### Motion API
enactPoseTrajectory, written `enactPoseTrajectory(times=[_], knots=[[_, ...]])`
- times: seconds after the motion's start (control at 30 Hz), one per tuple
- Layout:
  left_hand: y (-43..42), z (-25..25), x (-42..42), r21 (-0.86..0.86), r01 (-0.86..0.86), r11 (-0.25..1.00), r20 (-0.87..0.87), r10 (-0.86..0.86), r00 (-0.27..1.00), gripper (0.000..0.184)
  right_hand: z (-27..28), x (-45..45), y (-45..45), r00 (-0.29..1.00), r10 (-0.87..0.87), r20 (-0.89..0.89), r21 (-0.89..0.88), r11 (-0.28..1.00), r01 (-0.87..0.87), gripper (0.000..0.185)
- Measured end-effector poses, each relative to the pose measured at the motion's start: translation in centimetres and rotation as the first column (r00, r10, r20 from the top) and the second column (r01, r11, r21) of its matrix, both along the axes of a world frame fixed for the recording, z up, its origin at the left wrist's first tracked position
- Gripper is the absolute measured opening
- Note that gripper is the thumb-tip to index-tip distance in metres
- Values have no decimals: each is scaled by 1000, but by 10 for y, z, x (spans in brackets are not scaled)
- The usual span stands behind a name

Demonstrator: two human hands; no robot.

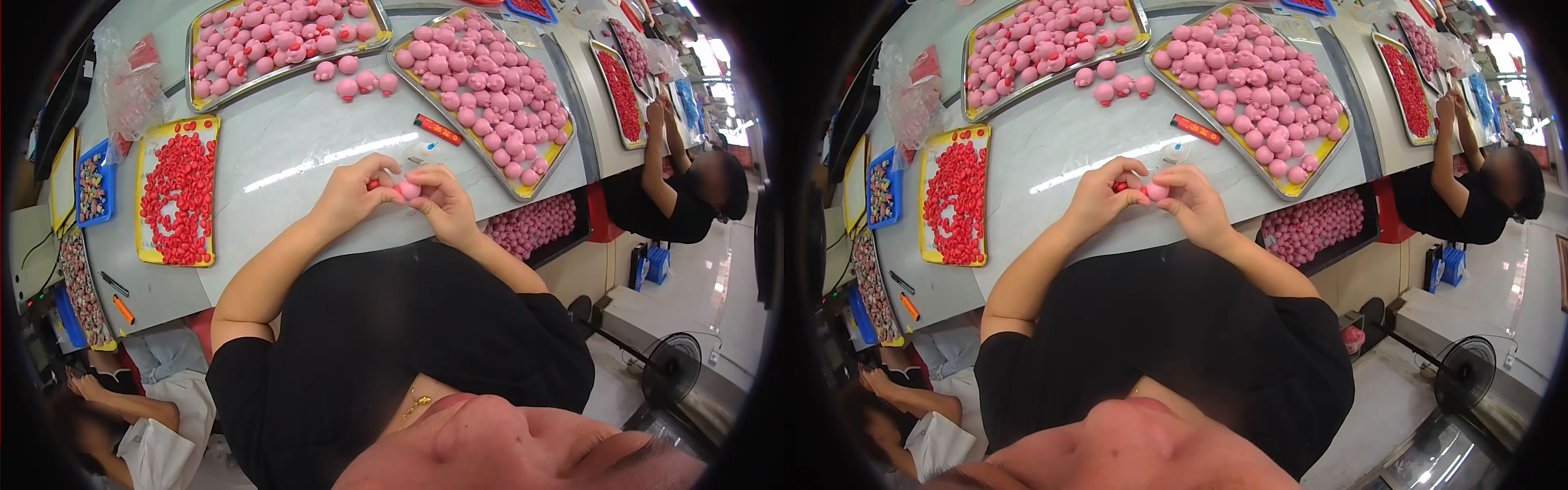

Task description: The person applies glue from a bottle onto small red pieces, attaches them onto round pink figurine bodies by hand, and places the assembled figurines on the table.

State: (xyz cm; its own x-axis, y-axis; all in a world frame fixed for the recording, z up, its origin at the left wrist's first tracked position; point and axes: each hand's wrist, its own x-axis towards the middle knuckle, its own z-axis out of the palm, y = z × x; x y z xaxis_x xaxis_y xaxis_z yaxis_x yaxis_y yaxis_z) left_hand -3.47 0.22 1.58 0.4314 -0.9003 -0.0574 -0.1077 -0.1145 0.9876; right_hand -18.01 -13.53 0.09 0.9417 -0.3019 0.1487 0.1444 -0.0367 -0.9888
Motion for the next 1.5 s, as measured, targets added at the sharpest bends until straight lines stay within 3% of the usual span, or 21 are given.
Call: enactPoseTrajectory(times=[0.17,0.37,0.43,0.5,0.53,0.6,0.63,0.7,0.73,0.87,1.0,1.07,1.23,1.4,1.47,1.5], knots=[[0,-3,-3,-118,-28,993,167,48,985,26,-2,6,2,985,-19,171,105,994,1,40],[2,-2,-2,-122,8,993,199,17,980,25,-2,4,0,988,0,155,-49,999,8,43],[2,-2,0,-104,19,994,195,2,981,24,0,3,0,991,-14,131,-12,1000,16,43],[1,-3,2,82,-3,997,-315,28,949,18,0,5,1,994,-26,108,28,999,23,42],[1,-4,5,81,-7,997,-313,32,949,18,0,7,1,994,-71,84,-14,997,73,39],[2,-9,10,114,-12,993,-777,97,622,17,0,7,1,991,-116,62,-58,991,120,36],[2,-11,12,114,-13,993,-776,97,623,17,1,5,-2,994,-112,11,-116,987,112,32],[1,-13,18,129,-186,974,-895,195,401,20,2,0,-6,993,-111,-40,-176,979,102,28],[1,-13,21,123,-216,969,-907,198,372,21,-1,-4,-7,986,-154,-60,-212,967,138,25],[2,-9,23,115,-278,954,-897,220,383,12,-5,-6,-9,943,-329,-47,-374,882,288,24],[-2,-6,13,127,-193,973,-866,204,456,18,-12,4,-13,882,-467,-63,-402,821,405,27],[-1,-6,10,106,-170,980,-863,175,473,18,2,19,-11,843,-532,84,-595,652,471,31],[0,-2,10,46,-22,999,-805,50,591,16,-2,27,-16,900,-436,-6,-641,693,331,35],[1,-7,8,-9,-38,999,-789,17,614,22,-5,21,-17,925,-380,19,-642,704,303,31],[1,-7,7,-27,-42,999,-790,4,614,26,1,15,-12,914,-368,-170,-472,845,253,28],[1,-6,7,-37,-47,998,-773,1,634,27,-1,13,-11,913,-370,-171,-471,845,253,28]])
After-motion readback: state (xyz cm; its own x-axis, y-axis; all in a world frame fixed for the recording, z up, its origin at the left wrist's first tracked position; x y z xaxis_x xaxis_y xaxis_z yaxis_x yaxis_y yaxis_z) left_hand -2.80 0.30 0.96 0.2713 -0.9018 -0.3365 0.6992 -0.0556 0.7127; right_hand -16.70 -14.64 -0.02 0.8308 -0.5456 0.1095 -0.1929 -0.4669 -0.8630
